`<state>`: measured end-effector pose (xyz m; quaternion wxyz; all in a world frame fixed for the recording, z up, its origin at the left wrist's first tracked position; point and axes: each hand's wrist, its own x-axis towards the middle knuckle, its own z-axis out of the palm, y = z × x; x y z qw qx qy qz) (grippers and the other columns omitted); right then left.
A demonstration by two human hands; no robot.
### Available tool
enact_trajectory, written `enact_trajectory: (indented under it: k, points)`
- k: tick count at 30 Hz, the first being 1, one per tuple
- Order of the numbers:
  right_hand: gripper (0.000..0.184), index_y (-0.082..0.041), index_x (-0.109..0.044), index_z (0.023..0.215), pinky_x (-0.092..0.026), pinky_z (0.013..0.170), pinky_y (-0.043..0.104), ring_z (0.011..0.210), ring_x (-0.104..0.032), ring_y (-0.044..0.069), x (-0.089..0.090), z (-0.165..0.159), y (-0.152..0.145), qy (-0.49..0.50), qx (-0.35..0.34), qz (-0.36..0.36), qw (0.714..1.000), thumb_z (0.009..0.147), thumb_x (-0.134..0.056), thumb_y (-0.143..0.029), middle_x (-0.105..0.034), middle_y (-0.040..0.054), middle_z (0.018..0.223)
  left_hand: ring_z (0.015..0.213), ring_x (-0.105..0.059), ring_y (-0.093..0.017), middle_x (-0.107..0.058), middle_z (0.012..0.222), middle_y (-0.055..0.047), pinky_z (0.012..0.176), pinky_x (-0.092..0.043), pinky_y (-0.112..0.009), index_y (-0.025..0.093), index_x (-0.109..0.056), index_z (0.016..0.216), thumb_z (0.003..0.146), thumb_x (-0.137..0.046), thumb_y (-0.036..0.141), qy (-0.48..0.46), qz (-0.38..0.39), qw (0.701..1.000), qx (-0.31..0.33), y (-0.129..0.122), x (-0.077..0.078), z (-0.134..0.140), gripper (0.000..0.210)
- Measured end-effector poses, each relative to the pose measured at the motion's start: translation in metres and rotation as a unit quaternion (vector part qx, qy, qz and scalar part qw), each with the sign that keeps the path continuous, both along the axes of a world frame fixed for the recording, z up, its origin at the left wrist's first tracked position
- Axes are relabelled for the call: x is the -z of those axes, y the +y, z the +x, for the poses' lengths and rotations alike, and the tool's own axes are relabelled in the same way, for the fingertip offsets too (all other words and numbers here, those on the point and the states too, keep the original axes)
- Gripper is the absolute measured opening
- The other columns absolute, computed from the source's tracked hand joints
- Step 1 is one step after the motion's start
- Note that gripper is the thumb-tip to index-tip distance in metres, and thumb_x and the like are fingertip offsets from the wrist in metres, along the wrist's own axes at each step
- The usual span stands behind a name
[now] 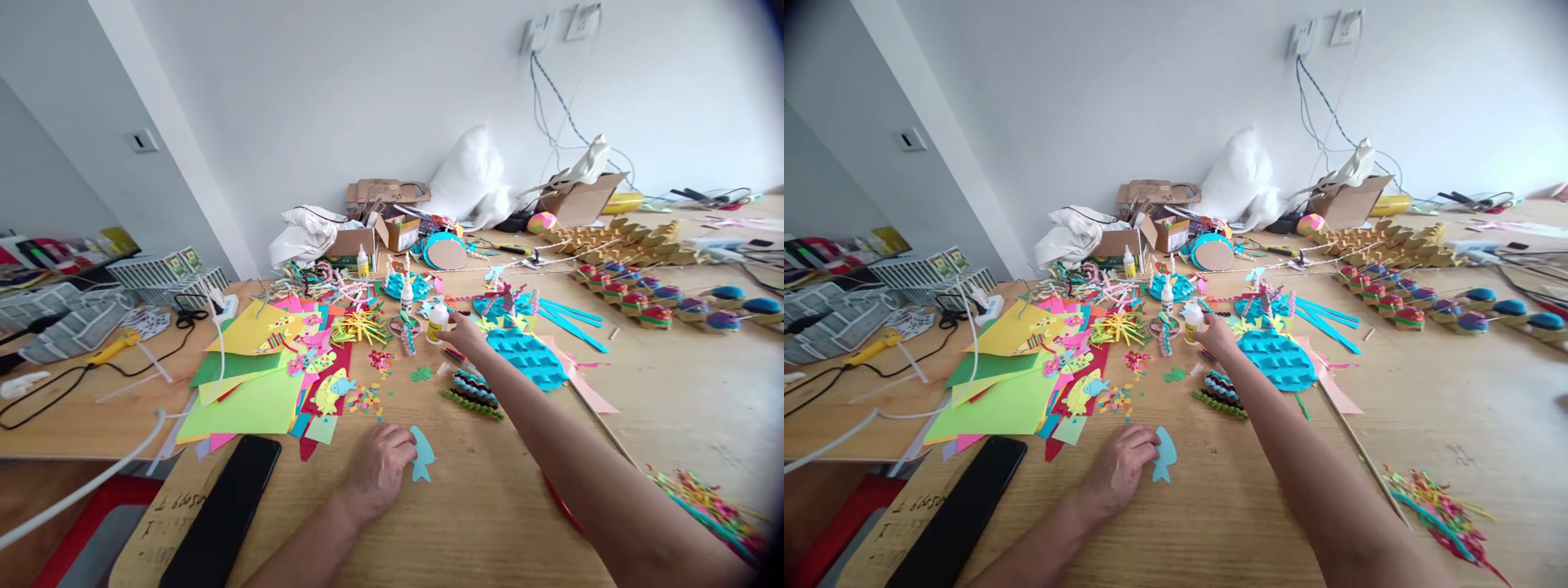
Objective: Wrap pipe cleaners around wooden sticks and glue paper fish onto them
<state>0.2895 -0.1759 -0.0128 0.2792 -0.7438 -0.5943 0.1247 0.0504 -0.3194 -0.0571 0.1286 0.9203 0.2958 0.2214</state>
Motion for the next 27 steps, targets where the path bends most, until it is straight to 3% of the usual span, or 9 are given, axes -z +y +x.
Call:
enact_trajectory:
  k: [5,9,13,15,17,22,27]
  points:
    - [0.030,-0.013,-0.058,0.088,-0.037,0.060,0.028,0.074,-0.056,0.022,-0.003,-0.006,0.003,-0.010,-0.016,0.004,1.000,0.062,-0.062,-0.027,-0.063,0.0096,0.085,0.084,-0.052,-0.014,-0.062,0.084,-0.002,0.074,-0.041,-0.027,0.017,-0.061,0.077,0.081,-0.045,0.012,0.001,0.002,1.000,-0.004,-0.001,-0.002,0.001,0.017]
    - [0.035,-0.015,-0.054,0.093,-0.037,0.057,0.026,0.072,-0.056,0.020,-0.024,-0.011,-0.013,-0.003,-0.015,0.025,1.000,0.063,-0.061,-0.032,-0.063,0.0081,0.084,0.084,-0.052,-0.014,-0.062,0.085,-0.002,0.074,-0.041,-0.027,0.017,-0.061,0.076,0.080,-0.046,0.012,-0.004,0.002,1.000,-0.004,0.000,0.002,0.000,0.016]
    - [0.039,-0.016,-0.050,0.098,-0.037,0.055,0.025,0.069,-0.055,0.017,-0.056,-0.014,-0.059,0.018,-0.041,0.061,0.997,0.066,-0.058,-0.036,-0.061,0.0054,0.083,0.088,-0.053,-0.015,-0.063,0.090,-0.002,0.078,-0.042,-0.028,0.018,-0.062,0.080,0.079,-0.045,0.008,-0.019,-0.009,1.000,-0.004,0.001,0.005,-0.002,0.019]
    - [0.034,-0.017,-0.052,0.091,-0.036,0.050,0.025,0.061,-0.053,0.017,-0.069,-0.014,-0.090,0.036,-0.049,0.048,0.997,0.066,-0.057,-0.039,-0.060,0.0033,0.073,0.092,-0.052,-0.015,-0.063,0.094,-0.003,0.082,-0.042,-0.029,0.018,-0.062,0.082,0.077,-0.044,0.005,-0.023,-0.011,1.000,-0.001,0.001,0.004,-0.004,0.023]
    - [0.035,-0.019,-0.051,0.096,-0.037,0.049,0.025,0.059,-0.053,0.016,-0.075,-0.012,-0.122,0.106,-0.065,0.022,0.992,0.069,-0.055,-0.040,-0.059,0.0021,0.073,0.095,-0.052,-0.015,-0.063,0.097,-0.004,0.085,-0.042,-0.031,0.017,-0.062,0.085,0.076,-0.043,0.003,-0.013,-0.010,1.000,0.007,0.000,0.002,-0.006,0.026]
    - [0.039,-0.020,-0.051,0.097,-0.040,0.049,0.025,0.060,-0.052,0.015,-0.062,-0.006,-0.180,0.294,-0.064,-0.023,0.953,0.070,-0.055,-0.048,-0.057,0.0028,0.076,0.103,-0.051,-0.017,-0.060,0.107,-0.008,0.092,-0.041,-0.035,0.014,-0.059,0.097,0.074,-0.038,0.000,0.033,-0.012,0.999,0.027,-0.006,-0.005,-0.012,0.034]
    - [0.036,-0.017,-0.051,0.089,-0.034,0.044,0.021,0.056,-0.046,0.011,-0.033,-0.003,-0.202,0.404,-0.042,-0.023,0.913,0.068,-0.059,-0.045,-0.051,0.0003,0.067,0.110,-0.047,-0.018,-0.057,0.115,-0.010,0.096,-0.038,-0.036,0.011,-0.057,0.105,0.074,-0.036,-0.001,0.052,-0.011,0.998,0.040,-0.012,-0.007,-0.018,0.039]
